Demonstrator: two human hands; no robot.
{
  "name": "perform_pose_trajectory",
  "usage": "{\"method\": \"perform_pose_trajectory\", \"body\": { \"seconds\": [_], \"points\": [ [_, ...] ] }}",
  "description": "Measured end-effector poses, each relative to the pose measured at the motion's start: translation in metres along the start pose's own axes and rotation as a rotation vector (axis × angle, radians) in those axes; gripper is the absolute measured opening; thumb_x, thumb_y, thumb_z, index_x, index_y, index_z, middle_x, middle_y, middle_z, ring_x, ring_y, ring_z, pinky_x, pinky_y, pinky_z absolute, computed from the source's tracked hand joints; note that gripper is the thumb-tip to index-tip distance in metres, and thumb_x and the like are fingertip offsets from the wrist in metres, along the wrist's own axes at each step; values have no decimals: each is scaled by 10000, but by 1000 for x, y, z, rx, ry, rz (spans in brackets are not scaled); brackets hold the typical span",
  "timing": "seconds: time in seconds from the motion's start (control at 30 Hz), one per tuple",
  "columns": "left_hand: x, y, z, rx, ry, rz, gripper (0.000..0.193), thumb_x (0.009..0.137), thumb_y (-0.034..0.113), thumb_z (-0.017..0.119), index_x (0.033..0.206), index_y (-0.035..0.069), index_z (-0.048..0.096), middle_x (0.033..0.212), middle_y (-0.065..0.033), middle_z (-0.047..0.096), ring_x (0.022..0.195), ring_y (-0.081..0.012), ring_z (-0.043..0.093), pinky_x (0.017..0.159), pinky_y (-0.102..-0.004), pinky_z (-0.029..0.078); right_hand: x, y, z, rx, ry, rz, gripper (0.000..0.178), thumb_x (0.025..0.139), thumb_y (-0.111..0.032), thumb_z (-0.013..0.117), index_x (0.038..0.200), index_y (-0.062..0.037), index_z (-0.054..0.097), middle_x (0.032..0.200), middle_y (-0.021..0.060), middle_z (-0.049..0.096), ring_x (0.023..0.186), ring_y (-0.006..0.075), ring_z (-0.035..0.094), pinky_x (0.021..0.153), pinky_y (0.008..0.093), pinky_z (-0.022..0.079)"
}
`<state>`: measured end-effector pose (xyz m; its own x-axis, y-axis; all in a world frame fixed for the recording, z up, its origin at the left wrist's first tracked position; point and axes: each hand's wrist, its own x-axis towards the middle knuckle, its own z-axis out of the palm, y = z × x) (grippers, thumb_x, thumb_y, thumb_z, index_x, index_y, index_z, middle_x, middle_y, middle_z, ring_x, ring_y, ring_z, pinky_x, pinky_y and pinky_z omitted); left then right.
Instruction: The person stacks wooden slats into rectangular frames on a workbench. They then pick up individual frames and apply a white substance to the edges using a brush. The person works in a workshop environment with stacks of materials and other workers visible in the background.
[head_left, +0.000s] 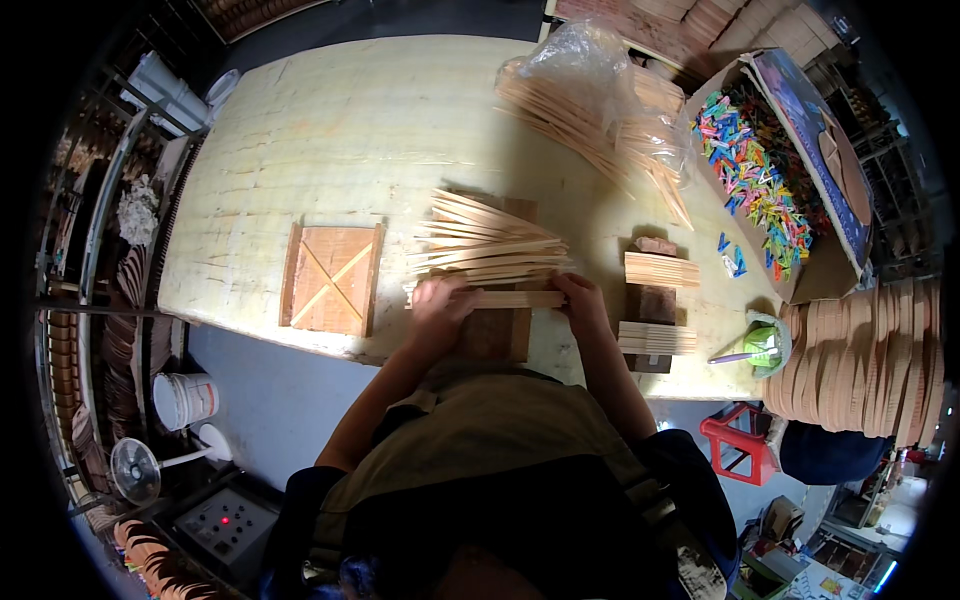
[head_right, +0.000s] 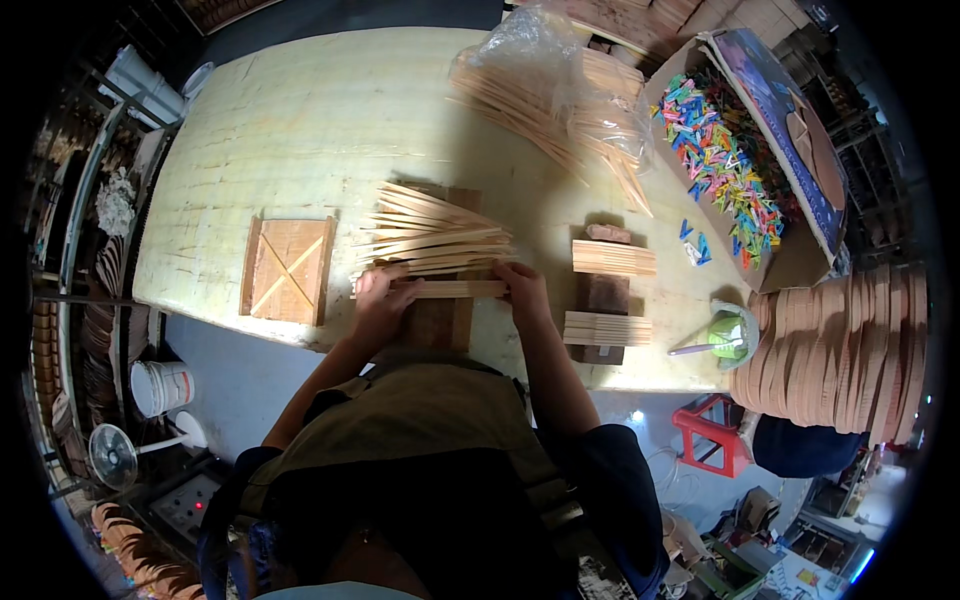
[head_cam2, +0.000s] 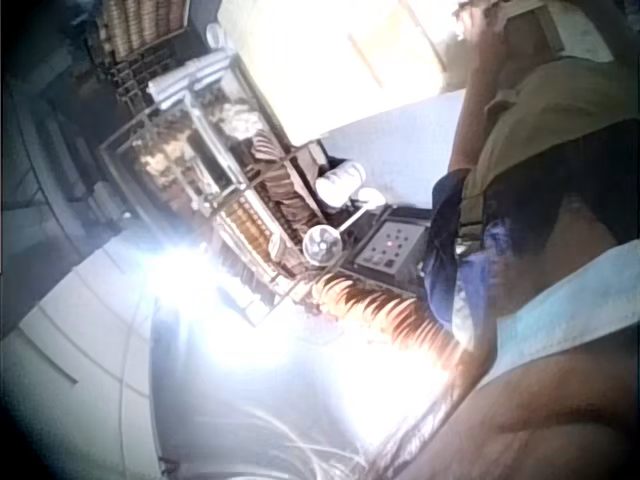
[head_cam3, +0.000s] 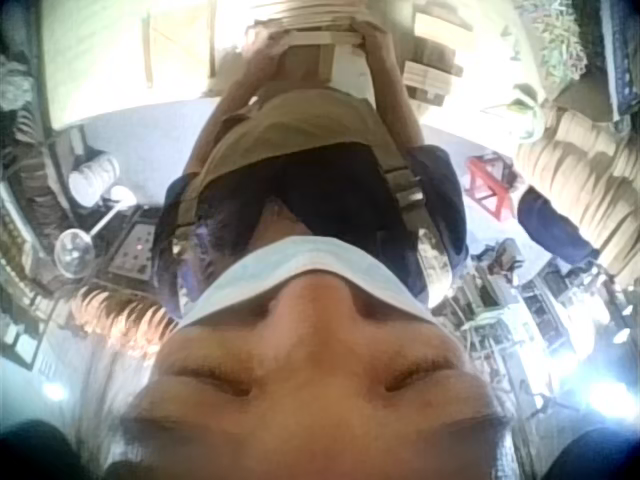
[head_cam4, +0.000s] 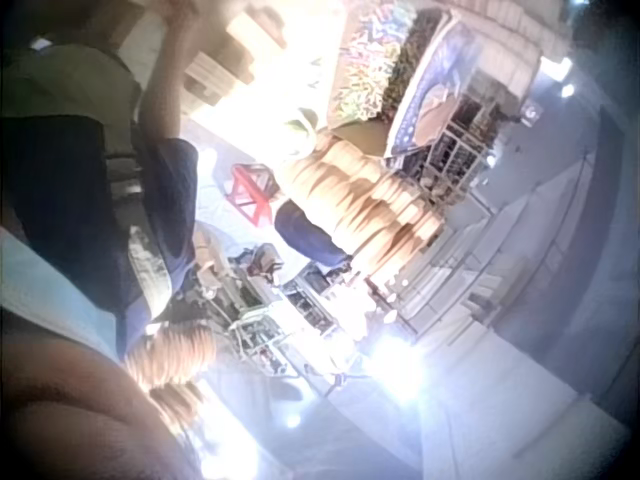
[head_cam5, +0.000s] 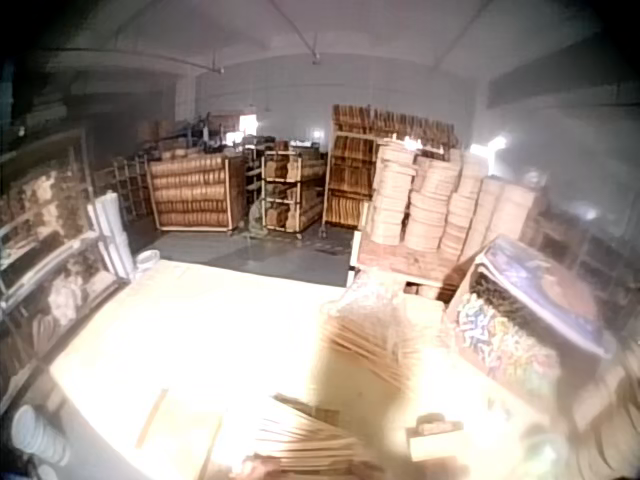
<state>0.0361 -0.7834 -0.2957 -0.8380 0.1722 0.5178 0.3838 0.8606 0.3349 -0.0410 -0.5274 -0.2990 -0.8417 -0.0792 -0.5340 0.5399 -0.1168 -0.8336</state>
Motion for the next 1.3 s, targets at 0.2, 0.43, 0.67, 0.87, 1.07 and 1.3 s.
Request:
{"method": "perform_pose_trajectory", "body": {
  "seconds": [0.2,0.43,0.67,0.87,1.07,1.3],
  "points": [
    [1,1,-3,-57,-28,-36,294,753,159,702,1047,168,704,1050,-17,591,969,-249,534,827,-397,407,2,-2,-19,-75,-67,63,291,842,-335,698,894,-48,686,738,7,578,668,106,555,617,252,451],
    [1,1,-1,-73,-52,-52,331,725,141,724,1054,168,701,1060,-10,590,979,-250,528,829,-403,409,-4,-10,-4,24,-11,96,268,876,-270,671,1003,-35,670,840,32,634,726,111,580,627,259,464],
    [8,14,-15,67,35,-19,328,725,108,721,1050,152,706,1064,-15,598,987,-241,547,837,-385,420,-3,-8,-15,-141,-75,4,268,870,-212,669,1041,-6,674,860,55,655,730,132,603,641,272,483],
    [2,5,-9,-69,-79,-19,273,784,133,629,1047,119,698,1075,-53,592,1002,-266,561,873,-415,427,1,-6,-18,-42,-101,104,323,863,-289,683,1038,-17,678,866,45,653,759,127,602,629,261,470],
    [3,3,-10,-33,-37,44,284,737,116,707,1021,98,707,1051,-41,615,947,-234,586,844,-415,444,-3,-10,-8,-28,-104,171,338,872,-333,674,1026,-32,681,870,35,649,753,122,596,628,257,455],
    [3,3,-9,-67,-31,48,298,748,114,699,1046,103,703,1081,-39,613,953,-237,587,856,-401,454,14,8,-10,90,-100,31,360,878,-348,677,1023,-18,669,846,30,647,728,106,591,609,235,441]
  ]
}}
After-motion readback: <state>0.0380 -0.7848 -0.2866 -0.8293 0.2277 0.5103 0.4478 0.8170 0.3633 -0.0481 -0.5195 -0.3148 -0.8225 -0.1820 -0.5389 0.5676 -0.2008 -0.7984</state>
